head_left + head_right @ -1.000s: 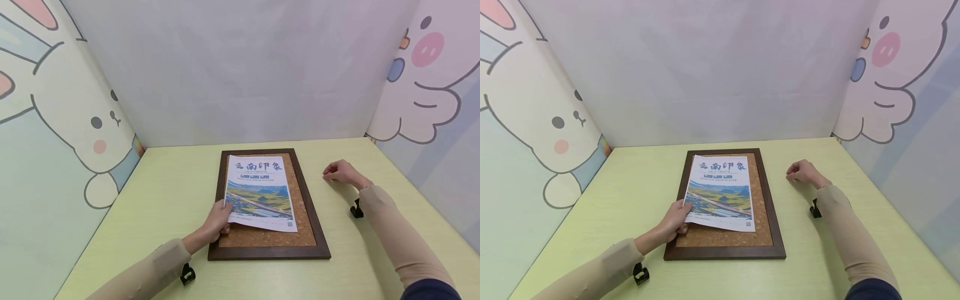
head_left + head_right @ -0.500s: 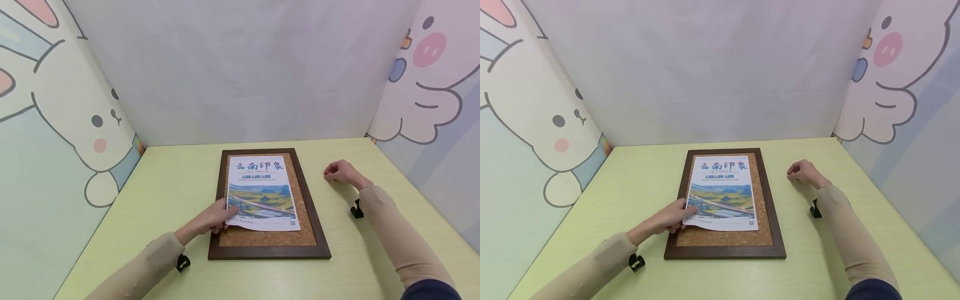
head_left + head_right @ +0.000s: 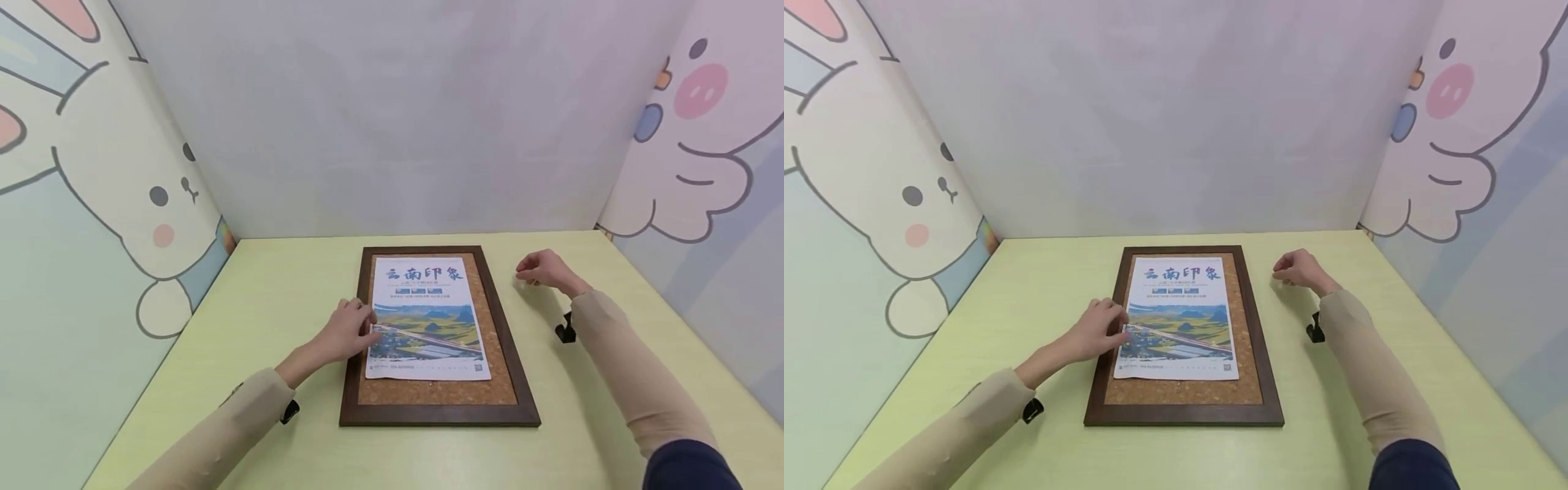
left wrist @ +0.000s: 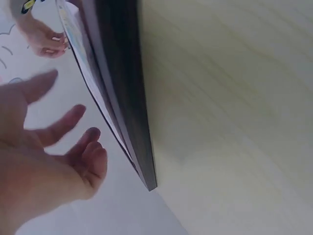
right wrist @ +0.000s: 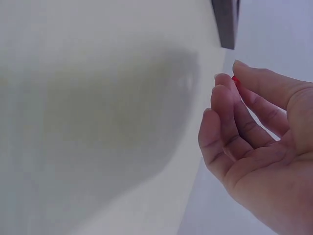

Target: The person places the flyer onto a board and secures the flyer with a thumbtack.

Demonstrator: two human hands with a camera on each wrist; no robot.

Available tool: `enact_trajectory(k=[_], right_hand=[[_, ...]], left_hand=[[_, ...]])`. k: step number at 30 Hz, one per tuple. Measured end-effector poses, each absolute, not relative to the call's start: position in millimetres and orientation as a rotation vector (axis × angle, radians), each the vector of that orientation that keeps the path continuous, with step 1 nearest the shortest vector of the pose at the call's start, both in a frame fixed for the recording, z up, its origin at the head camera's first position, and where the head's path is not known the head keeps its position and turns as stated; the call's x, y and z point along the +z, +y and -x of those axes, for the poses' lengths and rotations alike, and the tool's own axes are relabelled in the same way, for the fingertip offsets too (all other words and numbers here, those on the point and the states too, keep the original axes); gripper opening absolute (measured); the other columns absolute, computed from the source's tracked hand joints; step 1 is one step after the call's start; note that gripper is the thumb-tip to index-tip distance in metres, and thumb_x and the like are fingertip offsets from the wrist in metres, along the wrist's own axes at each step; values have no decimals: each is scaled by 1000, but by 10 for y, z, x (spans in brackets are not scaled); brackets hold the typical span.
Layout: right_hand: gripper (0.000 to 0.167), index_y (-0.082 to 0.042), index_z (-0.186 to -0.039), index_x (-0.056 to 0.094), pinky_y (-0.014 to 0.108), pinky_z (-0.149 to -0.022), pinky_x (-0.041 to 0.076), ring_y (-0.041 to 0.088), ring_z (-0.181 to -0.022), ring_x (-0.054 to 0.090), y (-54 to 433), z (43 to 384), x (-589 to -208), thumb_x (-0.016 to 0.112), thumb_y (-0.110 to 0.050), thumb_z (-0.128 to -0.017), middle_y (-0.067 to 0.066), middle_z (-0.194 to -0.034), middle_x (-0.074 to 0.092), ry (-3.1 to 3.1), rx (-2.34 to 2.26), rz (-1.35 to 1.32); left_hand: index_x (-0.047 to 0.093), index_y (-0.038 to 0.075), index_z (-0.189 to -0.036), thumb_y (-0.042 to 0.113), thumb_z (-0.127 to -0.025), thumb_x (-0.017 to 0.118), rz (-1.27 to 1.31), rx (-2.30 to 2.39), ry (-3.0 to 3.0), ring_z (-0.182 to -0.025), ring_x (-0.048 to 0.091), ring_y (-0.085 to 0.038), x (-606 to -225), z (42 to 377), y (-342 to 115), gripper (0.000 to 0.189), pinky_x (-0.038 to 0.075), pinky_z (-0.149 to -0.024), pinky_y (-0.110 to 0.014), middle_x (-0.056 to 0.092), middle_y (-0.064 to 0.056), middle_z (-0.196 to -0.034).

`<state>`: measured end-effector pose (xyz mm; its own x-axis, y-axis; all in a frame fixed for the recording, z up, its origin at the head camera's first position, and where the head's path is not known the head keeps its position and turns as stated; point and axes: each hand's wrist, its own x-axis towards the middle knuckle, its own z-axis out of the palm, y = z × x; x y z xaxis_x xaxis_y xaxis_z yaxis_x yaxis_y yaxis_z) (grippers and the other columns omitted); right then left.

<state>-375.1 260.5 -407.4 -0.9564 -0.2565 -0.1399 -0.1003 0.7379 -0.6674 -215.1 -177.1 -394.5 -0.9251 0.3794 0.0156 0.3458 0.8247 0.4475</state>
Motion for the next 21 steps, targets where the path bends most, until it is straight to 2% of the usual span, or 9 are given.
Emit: enact_trajectory(k=[3, 5, 8, 12, 16, 21], right_hand=[[26, 7, -108, 63, 35, -72, 56, 22, -78, 65, 2463, 3843, -4015, 63, -15, -93, 23, -97, 67, 2704, -1084, 288], [27, 6, -109, 63, 39, -75, 57, 26, -81, 65, 2360, 3899, -3982, 63, -16, -94, 26, -100, 66, 2697, -1117, 294], [27, 6, -110, 63, 43, -79, 56, 34, -86, 64, 2194, 3980, -3941, 61, -16, -95, 27, -103, 64, 2686, -1157, 307], [28, 6, -111, 63, 49, -83, 54, 41, -90, 61, 1985, 4077, -3892, 61, -16, -95, 29, -106, 63, 2668, -1214, 322], [28, 6, -111, 63, 49, -83, 54, 40, -89, 60, 1811, 4179, -3876, 61, -17, -95, 31, -108, 62, 2653, -1258, 344], [28, 5, -111, 64, 44, -79, 53, 33, -81, 59, 1596, 4289, -3937, 63, -16, -94, 26, -104, 64, 2651, -1283, 327]], left_hand=[[58, 6, -122, 38, -88, 69, -741, 560, 2895, -128, 37, -39, -4006, 2170, -1771, 47, 36, -98, -55, 47, -21, -136], [52, 6, -133, 43, -87, 68, -790, 530, 2840, -140, 26, -43, -4023, 2166, -1768, 61, 29, -106, -62, 35, -25, -149], [44, 5, -141, 46, -87, 67, -826, 512, 2775, -146, 16, -45, -4028, 2139, -1763, 72, 22, -111, -65, 26, -28, -154], [40, 6, -145, 48, -88, 66, -843, 474, 2751, -148, 10, -45, -4037, 2114, -1754, 76, 18, -114, -64, 22, -28, -156], [38, 7, -147, 50, -87, 66, -851, 444, 2746, -148, 9, -45, -4061, 2107, -1741, 79, 18, -115, -62, 21, -27, -157], [35, 8, -149, 52, -85, 66, -833, 442, 2723, -148, 9, -44, -4089, 2087, -1722, 83, 18, -116, -61, 20, -26, -157]])
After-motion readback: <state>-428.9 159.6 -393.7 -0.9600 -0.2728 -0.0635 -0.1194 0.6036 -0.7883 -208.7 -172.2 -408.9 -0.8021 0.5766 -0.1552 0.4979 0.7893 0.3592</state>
